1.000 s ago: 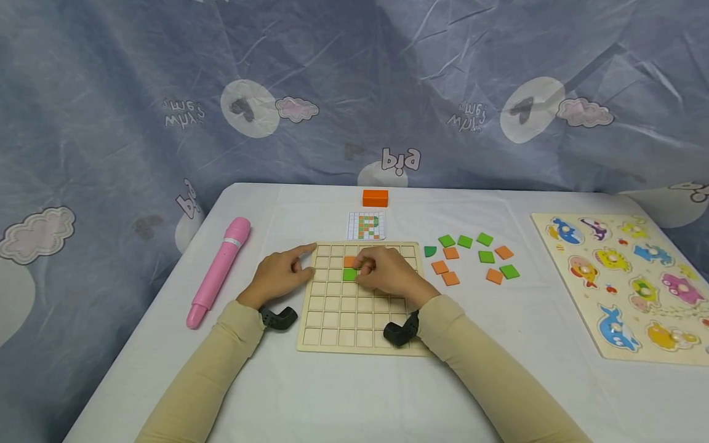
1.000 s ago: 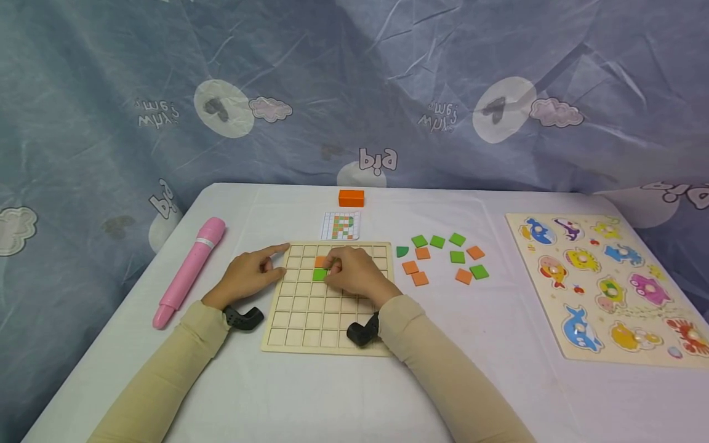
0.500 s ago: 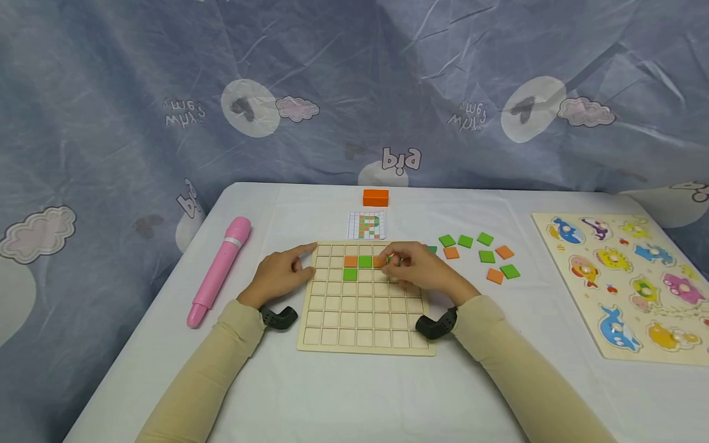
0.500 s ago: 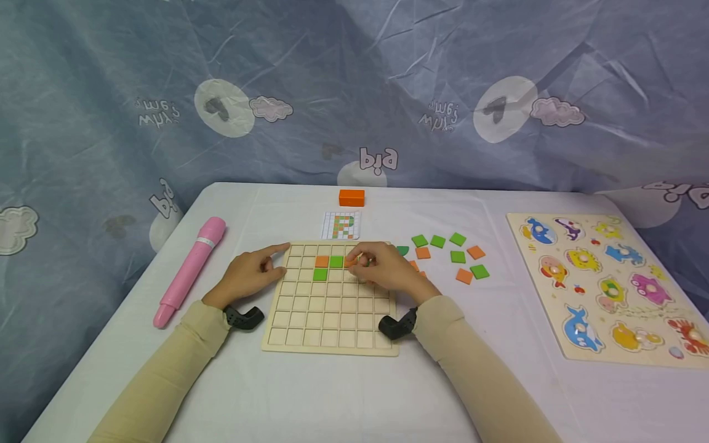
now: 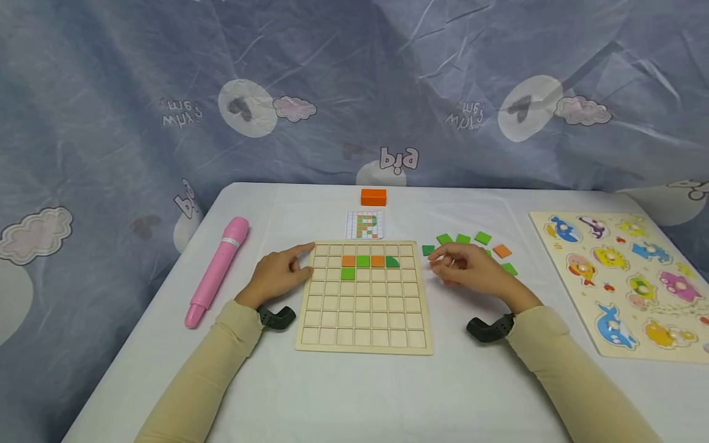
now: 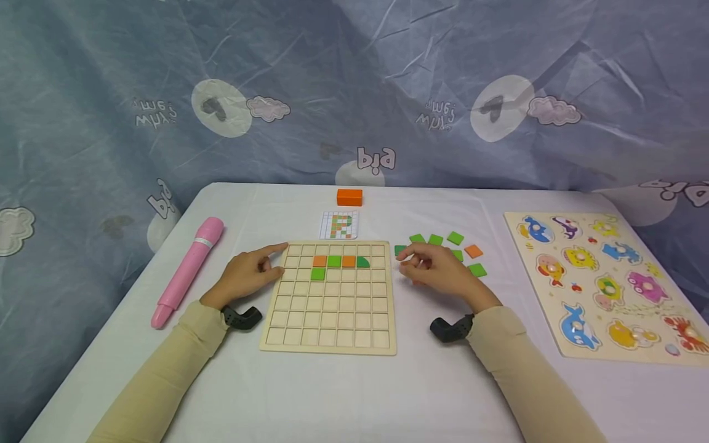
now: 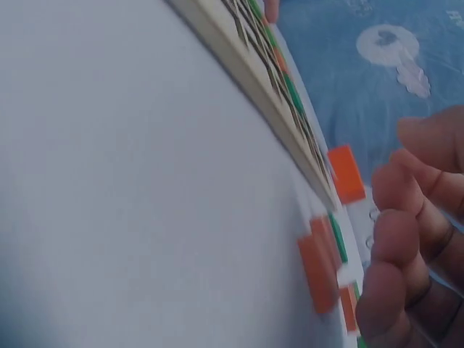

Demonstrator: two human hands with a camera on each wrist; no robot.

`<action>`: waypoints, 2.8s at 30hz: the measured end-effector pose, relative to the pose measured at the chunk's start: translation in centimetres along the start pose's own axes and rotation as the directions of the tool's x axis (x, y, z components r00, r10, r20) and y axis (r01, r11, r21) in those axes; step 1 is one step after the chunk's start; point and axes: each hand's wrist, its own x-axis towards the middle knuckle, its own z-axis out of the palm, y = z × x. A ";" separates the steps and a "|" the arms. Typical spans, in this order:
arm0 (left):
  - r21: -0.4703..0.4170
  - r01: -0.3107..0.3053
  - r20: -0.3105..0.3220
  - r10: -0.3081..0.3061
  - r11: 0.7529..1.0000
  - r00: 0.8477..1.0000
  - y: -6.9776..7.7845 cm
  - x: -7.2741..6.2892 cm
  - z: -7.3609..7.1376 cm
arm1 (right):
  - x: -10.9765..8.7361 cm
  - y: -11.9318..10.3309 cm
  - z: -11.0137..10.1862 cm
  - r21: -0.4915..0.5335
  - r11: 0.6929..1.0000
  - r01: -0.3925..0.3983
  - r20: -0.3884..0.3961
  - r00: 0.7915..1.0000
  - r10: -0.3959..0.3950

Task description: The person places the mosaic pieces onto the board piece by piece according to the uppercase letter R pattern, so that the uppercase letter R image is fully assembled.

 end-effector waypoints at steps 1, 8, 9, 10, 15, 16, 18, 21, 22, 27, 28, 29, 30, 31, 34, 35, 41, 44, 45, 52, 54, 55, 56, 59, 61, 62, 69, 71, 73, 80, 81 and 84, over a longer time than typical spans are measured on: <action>-0.001 0.000 0.000 0.000 1.000 1.000 0.0 0.0 0.0 | -0.4 0.2 -0.3 -0.003 1.000 0.004 -0.001 1.000 -0.004; 0.003 0.002 0.001 -0.002 1.000 1.000 0.1 -0.1 -0.1 | -2.1 1.3 -1.8 -0.036 0.998 -0.049 -0.034 0.998 0.048; 0.003 0.001 0.000 -0.001 1.000 1.000 0.1 -0.1 -0.1 | -2.2 1.4 -1.9 -0.033 0.998 -0.061 -0.038 0.998 0.059; 0.004 0.002 0.000 -0.002 1.000 1.000 0.1 -0.1 -0.1 | -2.2 1.4 -2.0 -0.032 0.997 -0.071 -0.041 0.997 0.070; 0.001 0.004 0.002 -0.004 1.000 1.000 0.1 -0.1 0.0 | -2.3 1.8 -2.0 -0.011 0.997 -0.079 -0.041 0.996 0.078; 0.002 0.005 0.002 -0.005 1.000 1.000 0.1 -0.1 0.0 | -2.4 1.9 -2.0 -0.007 0.997 -0.074 -0.039 0.996 0.074; 0.004 0.005 0.000 -0.005 1.000 1.000 0.1 -0.1 0.0 | -2.4 2.0 -2.0 0.003 0.998 -0.067 -0.033 0.997 0.067; 0.007 0.003 -0.002 -0.003 1.000 1.000 0.1 -0.1 0.0 | -2.4 2.3 -2.0 0.018 0.999 -0.051 -0.027 0.998 0.051; 0.007 0.004 -0.003 -0.004 1.000 1.000 0.1 -0.1 0.0 | -2.4 2.4 -2.0 0.022 0.999 -0.045 -0.025 0.999 0.045; 0.005 0.003 -0.003 -0.003 1.000 1.000 0.1 -0.1 0.0 | -2.5 3.0 -2.1 0.025 0.999 -0.025 -0.003 1.000 0.025; 0.006 0.002 -0.003 -0.002 1.000 1.000 0.1 -0.1 0.0 | -2.5 3.2 -2.2 0.020 1.000 -0.018 0.000 1.000 0.018; 0.007 0.003 -0.002 -0.003 1.000 1.000 0.1 -0.1 0.0 | -2.5 3.2 -2.2 0.013 1.000 -0.016 0.005 1.000 0.016; 0.009 0.002 -0.002 -0.002 1.000 1.000 0.1 -0.1 0.0 | -2.5 3.3 -2.2 0.003 1.000 -0.018 0.008 1.000 0.018; 0.010 0.002 -0.002 -0.002 1.000 1.000 0.1 -0.1 0.0 | -2.5 3.3 -2.2 -0.007 1.000 -0.017 0.010 1.000 0.017; 0.013 0.003 0.001 -0.003 1.000 1.000 0.1 -0.1 0.0 | -2.5 3.3 -2.0 -0.047 0.999 -0.018 0.005 1.000 0.019; 0.012 0.002 0.002 -0.002 1.000 1.000 0.1 -0.1 0.0 | -2.5 3.2 -1.9 -0.061 0.998 -0.027 0.001 1.000 0.027; 0.006 0.000 -0.002 0.000 1.000 1.000 0.1 -0.1 0.0 | -2.5 3.2 -1.7 -0.128 0.991 -0.043 -0.020 0.999 0.041; 0.004 -0.001 -0.003 0.001 1.000 1.000 0.1 -0.1 0.1 | -2.5 3.3 -1.6 -0.139 0.989 -0.053 -0.024 0.998 0.050; 0.003 -0.002 -0.003 0.002 1.000 1.000 0.1 -0.1 0.1 | -2.5 3.3 -1.6 -0.140 0.989 -0.057 -0.025 0.998 0.054; 0.009 0.000 -0.001 0.000 1.000 1.000 0.2 -0.2 0.0 | -2.5 3.3 -1.5 -0.144 0.987 -0.076 -0.030 0.997 0.072; 0.009 0.004 0.000 -0.004 1.000 1.000 0.1 -0.2 0.0 | -2.5 3.2 -1.4 -0.145 0.987 -0.075 -0.030 0.997 0.071; 0.010 0.004 0.000 -0.004 1.000 1.000 0.1 -0.2 0.0 | -2.5 3.1 -1.4 -0.144 0.987 -0.075 -0.029 0.997 0.071; 0.010 0.006 -0.001 -0.006 1.000 1.000 0.1 -0.2 0.0 | -2.4 3.1 -1.4 -0.143 0.987 -0.073 -0.029 0.997 0.070; 0.010 0.009 -0.001 -0.009 1.000 1.000 0.0 -0.2 0.0 | -2.3 2.8 -1.4 -0.136 0.988 -0.068 -0.025 0.998 0.065; 0.008 0.009 -0.003 -0.009 1.000 1.000 -0.1 -0.2 0.0 | -2.3 2.6 -1.4 -0.125 0.990 -0.066 -0.025 0.998 0.063; 0.006 0.010 -0.005 -0.010 1.000 1.000 -0.1 -0.2 0.0 | -2.2 2.5 -1.4 -0.124 0.990 -0.065 -0.027 0.998 0.063; 0.006 0.009 -0.004 -0.009 1.000 1.000 -0.3 -0.1 0.0 | -2.1 1.6 -0.7 -0.164 0.982 -0.094 -0.052 0.995 0.086; 0.009 0.008 -0.002 -0.008 1.000 1.000 -0.3 -0.1 0.1 | -2.0 1.3 -0.3 -0.164 0.981 -0.105 -0.054 0.994 0.097; 0.006 0.010 -0.003 -0.010 1.000 1.000 -0.3 -0.1 0.1 | -2.0 0.9 0.2 -0.154 0.983 -0.104 -0.059 0.994 0.096; 0.004 0.006 -0.001 -0.006 1.000 1.000 -0.2 0.0 0.3 | -1.9 -0.6 1.7 -0.085 0.992 -0.092 -0.084 0.993 0.085; 0.004 0.007 -0.001 -0.007 1.000 1.000 -0.1 0.0 0.3 | -1.9 -0.8 2.0 -0.081 0.993 -0.091 -0.084 0.993 0.084; 0.008 0.010 -0.003 -0.010 1.000 1.000 0.0 0.0 0.2 | -1.6 -1.2 2.7 -0.091 0.992 -0.092 -0.077 0.993 0.085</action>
